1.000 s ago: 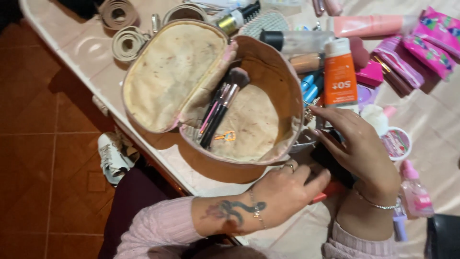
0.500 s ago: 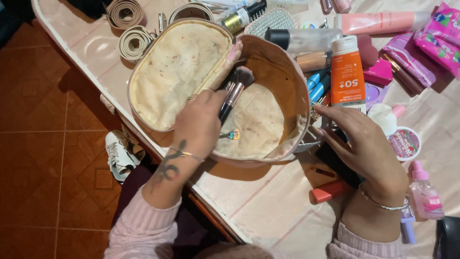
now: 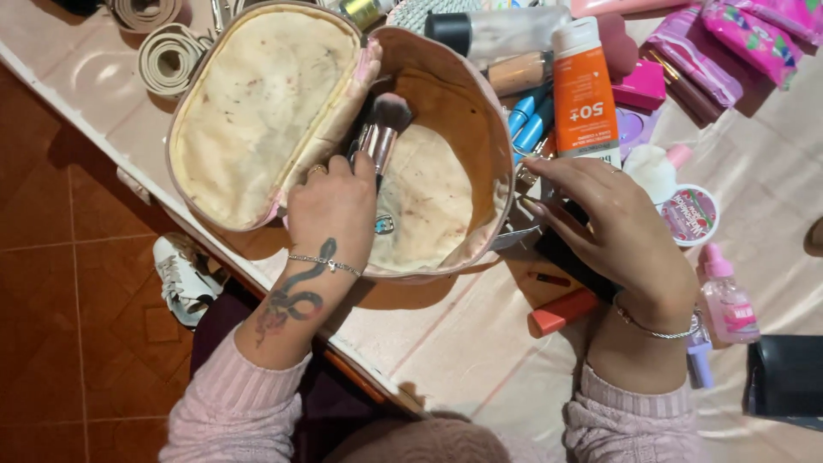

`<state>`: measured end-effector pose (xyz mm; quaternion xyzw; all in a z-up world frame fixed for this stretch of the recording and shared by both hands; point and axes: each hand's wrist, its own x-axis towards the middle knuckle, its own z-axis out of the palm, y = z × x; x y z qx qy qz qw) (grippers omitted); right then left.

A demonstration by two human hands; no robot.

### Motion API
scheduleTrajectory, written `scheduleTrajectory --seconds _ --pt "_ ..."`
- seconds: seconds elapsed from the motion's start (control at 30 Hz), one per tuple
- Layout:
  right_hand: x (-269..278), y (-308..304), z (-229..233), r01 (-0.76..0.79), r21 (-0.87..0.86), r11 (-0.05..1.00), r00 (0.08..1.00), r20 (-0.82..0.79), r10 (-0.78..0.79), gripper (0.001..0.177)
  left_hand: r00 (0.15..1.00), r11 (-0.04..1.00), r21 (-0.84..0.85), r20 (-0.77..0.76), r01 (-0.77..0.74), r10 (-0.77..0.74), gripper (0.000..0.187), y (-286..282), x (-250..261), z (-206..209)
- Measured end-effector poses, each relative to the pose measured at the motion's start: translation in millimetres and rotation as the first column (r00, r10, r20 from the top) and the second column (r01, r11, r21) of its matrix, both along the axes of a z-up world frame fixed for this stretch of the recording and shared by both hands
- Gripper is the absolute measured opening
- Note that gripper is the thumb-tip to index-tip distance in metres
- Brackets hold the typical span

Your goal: The person packs a makeup bag with various cosmetic items and tools including brushes, sponges, and tubes from a bed.

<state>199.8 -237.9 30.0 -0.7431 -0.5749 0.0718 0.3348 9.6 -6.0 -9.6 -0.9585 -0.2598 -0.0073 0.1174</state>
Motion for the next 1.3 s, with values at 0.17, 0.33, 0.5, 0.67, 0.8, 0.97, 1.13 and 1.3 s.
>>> scheduleTrajectory --seconds 0.17,0.33,0.5,0.67,0.8,0.97,1.13,1.3 --pt "-1 1 2 0.005 -0.016 1.0 1.0 -0.026 -0.006 0.05 1.0 1.0 -0.022 -0.006 -0.01 0.01 0.02 1 0 7" --pt "-2 0 6 0.013 0.001 1.0 1.0 -0.011 -0.013 0.05 0.999 0.997 -0.076 -0.051 -0.014 0.01 0.011 2 -2 6" --pt "-2 -6 10 0.086 0.083 0.993 0.996 -0.025 -0.084 0.045 0.999 0.991 -0.134 0.05 0.0 0.006 0.016 2 -3 12" --pt "-1 -13 8 0.149 0.153 0.977 0.988 0.008 -0.152 0.041 0.993 0.97 -0.24 0.105 -0.031 0.058 0.042 -2 2 24" --pt "-1 -16 10 0.207 0.113 0.972 0.977 0.036 -0.212 0.037 0.995 0.965 -0.253 0.063 -0.065 0.083 0.046 1 0 12" --pt "0 -21 13 0.234 0.093 0.968 0.972 -0.034 -0.232 0.032 0.997 0.992 -0.117 0.06 -0.044 0.051 0.033 7 -5 -5" --pt "8 -32 11 0.295 0.1 0.95 0.955 0.016 -0.298 0.025 0.993 0.961 -0.267 0.065 -0.073 0.093 0.044 1 0 22" --pt "15 -37 22 0.429 0.102 0.898 0.903 -0.014 -0.429 0.026 0.993 0.957 -0.284 0.084 -0.052 0.078 0.06 -1 0 23"
